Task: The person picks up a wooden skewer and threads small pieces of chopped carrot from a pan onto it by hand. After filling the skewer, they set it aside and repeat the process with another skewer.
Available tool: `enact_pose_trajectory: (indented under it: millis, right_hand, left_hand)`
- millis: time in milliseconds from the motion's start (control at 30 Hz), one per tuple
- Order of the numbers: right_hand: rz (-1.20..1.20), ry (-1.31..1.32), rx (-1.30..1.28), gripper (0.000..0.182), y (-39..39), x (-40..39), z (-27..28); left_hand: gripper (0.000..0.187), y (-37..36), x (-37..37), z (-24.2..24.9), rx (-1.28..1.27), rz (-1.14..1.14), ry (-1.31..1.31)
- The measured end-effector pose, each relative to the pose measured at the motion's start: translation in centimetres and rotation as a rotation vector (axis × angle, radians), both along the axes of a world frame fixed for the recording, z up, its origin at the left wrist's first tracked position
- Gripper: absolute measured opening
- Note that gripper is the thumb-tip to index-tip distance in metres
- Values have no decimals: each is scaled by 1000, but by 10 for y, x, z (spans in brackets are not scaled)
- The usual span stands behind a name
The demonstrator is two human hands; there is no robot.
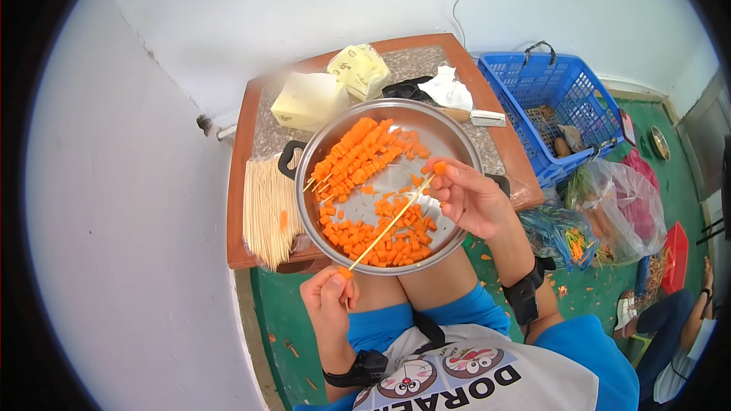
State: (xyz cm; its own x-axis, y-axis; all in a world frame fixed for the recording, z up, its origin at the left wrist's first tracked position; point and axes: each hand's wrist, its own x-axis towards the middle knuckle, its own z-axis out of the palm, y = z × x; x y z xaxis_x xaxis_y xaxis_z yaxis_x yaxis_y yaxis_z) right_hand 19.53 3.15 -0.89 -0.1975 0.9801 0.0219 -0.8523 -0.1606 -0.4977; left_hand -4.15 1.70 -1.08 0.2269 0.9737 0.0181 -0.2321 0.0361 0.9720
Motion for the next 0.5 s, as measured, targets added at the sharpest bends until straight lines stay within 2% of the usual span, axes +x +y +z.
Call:
enact_pose_trajectory:
  millis: [67, 300, 400, 500]
  right_hand:
    - [36, 62, 8, 28, 0, -1, -1]
    - [-13, 26, -44, 29, -4, -2, 3]
    - [34, 71, 30, 29, -3, -1, 0]
    - [26, 11, 16, 28, -5, -1, 4]
  left_hand:
    - [28, 0, 1, 0, -2, 5, 2]
    - [25, -1, 2, -5, -3, -14, -32]
    - [26, -1, 5, -3, 5, -11, -19]
    - [29, -1, 6, -1, 7, -8, 14]
